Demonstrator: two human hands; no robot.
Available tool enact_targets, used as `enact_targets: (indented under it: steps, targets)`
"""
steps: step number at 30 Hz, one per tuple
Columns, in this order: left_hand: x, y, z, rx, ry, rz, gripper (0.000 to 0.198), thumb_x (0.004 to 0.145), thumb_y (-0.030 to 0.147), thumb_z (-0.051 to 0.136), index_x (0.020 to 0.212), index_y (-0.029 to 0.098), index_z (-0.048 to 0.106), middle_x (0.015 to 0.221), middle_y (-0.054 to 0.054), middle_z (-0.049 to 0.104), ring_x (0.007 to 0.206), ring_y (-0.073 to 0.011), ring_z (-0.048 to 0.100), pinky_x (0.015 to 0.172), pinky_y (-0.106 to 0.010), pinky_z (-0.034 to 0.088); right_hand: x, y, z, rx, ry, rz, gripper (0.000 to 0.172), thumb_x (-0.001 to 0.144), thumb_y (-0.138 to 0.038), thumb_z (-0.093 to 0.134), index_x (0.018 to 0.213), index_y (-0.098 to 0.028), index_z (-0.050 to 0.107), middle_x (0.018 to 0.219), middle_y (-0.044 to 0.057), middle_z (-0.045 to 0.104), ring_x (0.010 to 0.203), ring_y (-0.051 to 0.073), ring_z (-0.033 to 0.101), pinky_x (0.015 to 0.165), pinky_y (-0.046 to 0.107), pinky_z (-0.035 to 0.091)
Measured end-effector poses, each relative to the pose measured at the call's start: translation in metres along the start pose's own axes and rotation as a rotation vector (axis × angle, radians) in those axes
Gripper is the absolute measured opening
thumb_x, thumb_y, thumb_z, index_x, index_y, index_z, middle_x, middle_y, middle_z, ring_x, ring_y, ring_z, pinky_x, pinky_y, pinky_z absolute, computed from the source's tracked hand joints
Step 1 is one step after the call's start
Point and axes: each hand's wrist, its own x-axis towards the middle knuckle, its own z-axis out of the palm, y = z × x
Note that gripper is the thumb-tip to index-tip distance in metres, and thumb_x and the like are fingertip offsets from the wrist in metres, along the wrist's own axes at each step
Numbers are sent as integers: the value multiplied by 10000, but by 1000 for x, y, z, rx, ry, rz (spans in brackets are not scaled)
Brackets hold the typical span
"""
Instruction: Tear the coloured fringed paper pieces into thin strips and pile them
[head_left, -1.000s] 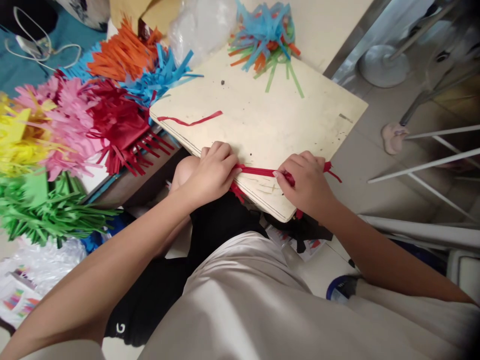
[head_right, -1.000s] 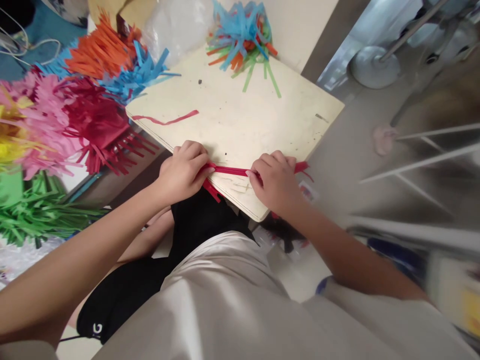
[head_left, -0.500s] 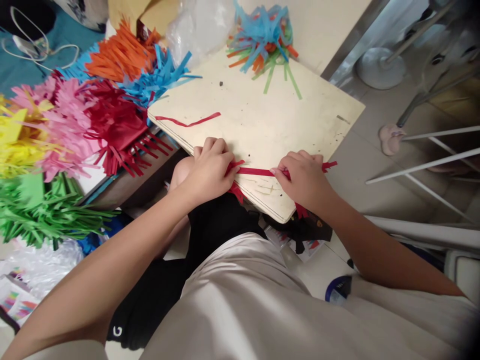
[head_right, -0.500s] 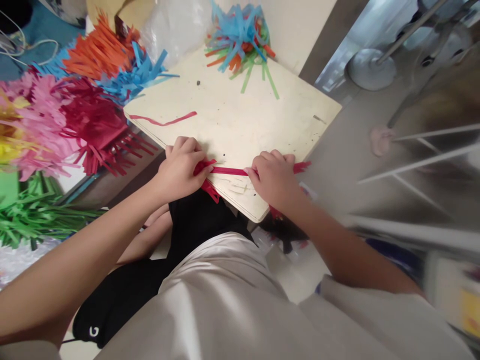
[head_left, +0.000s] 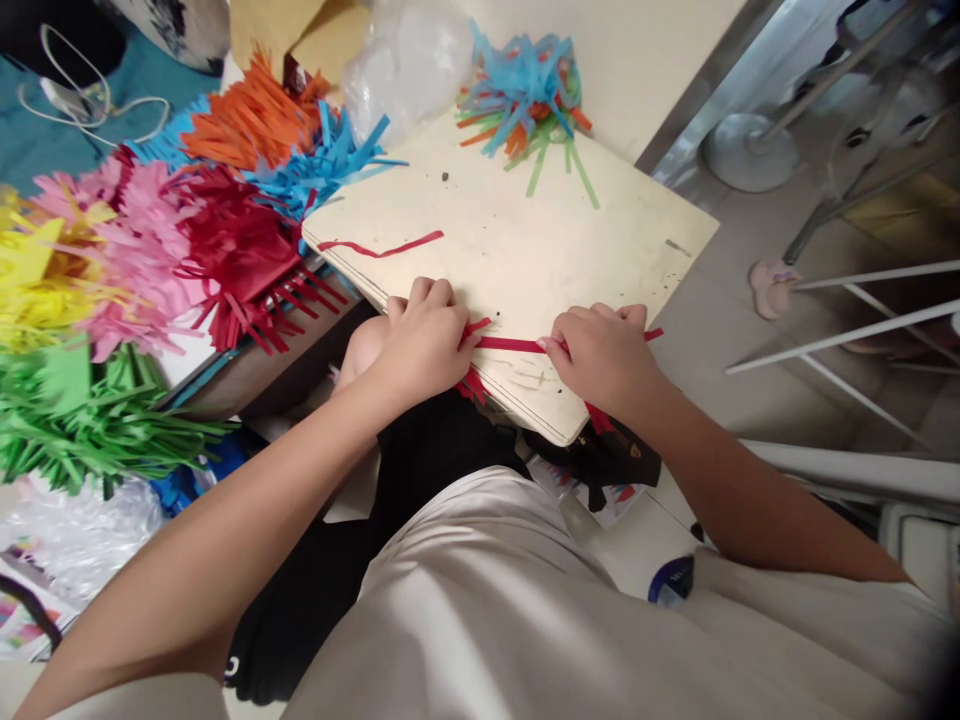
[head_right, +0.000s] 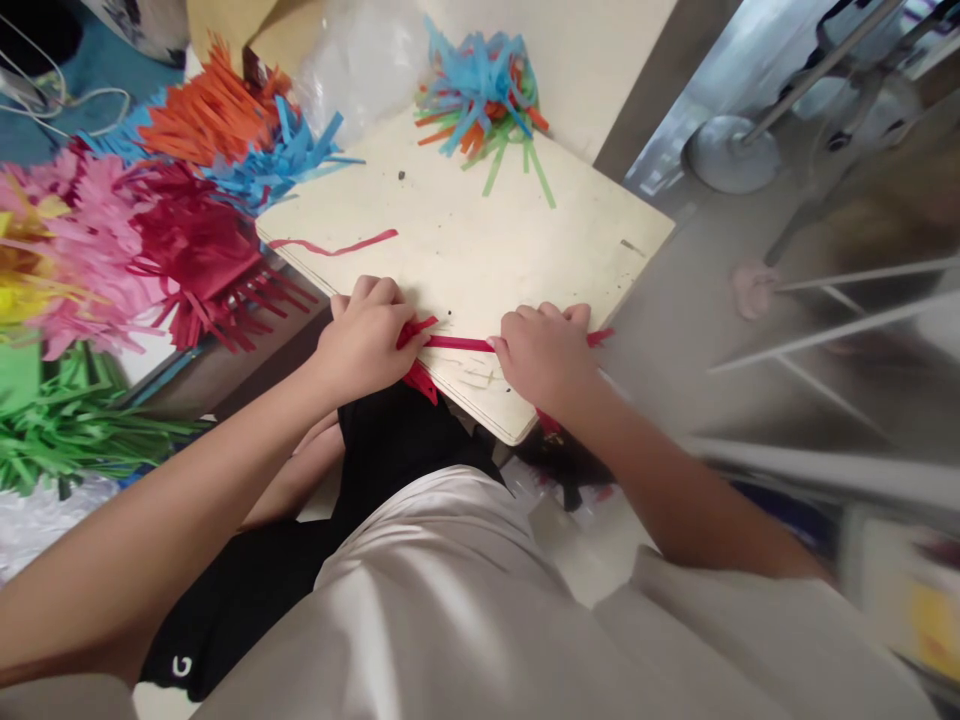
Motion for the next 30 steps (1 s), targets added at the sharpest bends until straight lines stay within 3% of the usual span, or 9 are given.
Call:
enact_targets:
  steps: [3, 7, 10, 17, 23, 30]
  targets:
    - [-3, -2, -4, -43, 36, -12, 80, 1037, 269, 674, 1025, 200, 713, 1330, -232, 640, 1370, -498, 526, 1050, -726, 488, -6, -7, -1, -24, 108, -32, 190, 1073, -225, 544, 1003, -190, 716, 1045, 147, 736, 1007, 319, 539, 928, 494, 281]
    - [-7, -8, -10, -72, -34, 103, 168, 1025, 183, 625, 1091, 240, 769, 1557, -183, 594, 1626, -507, 351, 1182, -702, 361, -10, -12, 4, 11, 152, -171, 283, 962, -26, 540, 1024, -208, 747, 1224, 133, 740, 1193, 342, 538, 1002, 525, 276]
    - [-9, -14, -12, -77, -58, 179, 238, 1023, 168, 608, 1109, 270, 805, 1545, -138, 622, 1662, -471, 334, 1210, -668, 314, -12, -11, 8, 64, 126, -235, 350, 919, 21, 520, 1020, -223, 749, 1173, 92, 767, 1177, 311, 545, 1057, 531, 268]
    - [-3, -11, -11, -68, -65, 250, 266, 1071, 195, 516, 1061, 242, 778, 1380, -156, 684, 1617, -441, 406, 1210, -676, 290, -14, -9, -1, 110, 123, -250, 219, 1032, -153, 544, 1001, -221, 749, 1157, 113, 797, 1177, 338, 580, 1086, 540, 278]
    - [1, -7, -7, 4, -77, 285, 280, 1074, 155, 464, 1055, 176, 743, 1379, -221, 640, 1567, -463, 419, 1205, -705, 303, -10, -7, 1, 144, 125, -212, 224, 1097, -182, 544, 969, -206, 726, 1104, 99, 796, 1110, 306, 607, 1053, 518, 285]
    - [6, -11, -4, 58, -118, 230, 278, 1062, 195, 512, 1145, 122, 768, 1364, -255, 610, 1486, -503, 432, 1163, -721, 355, -7, -2, 12, 188, 171, -146, 216, 1106, -202, 550, 948, -197, 698, 1052, 115, 775, 1075, 319, 579, 986, 500, 293]
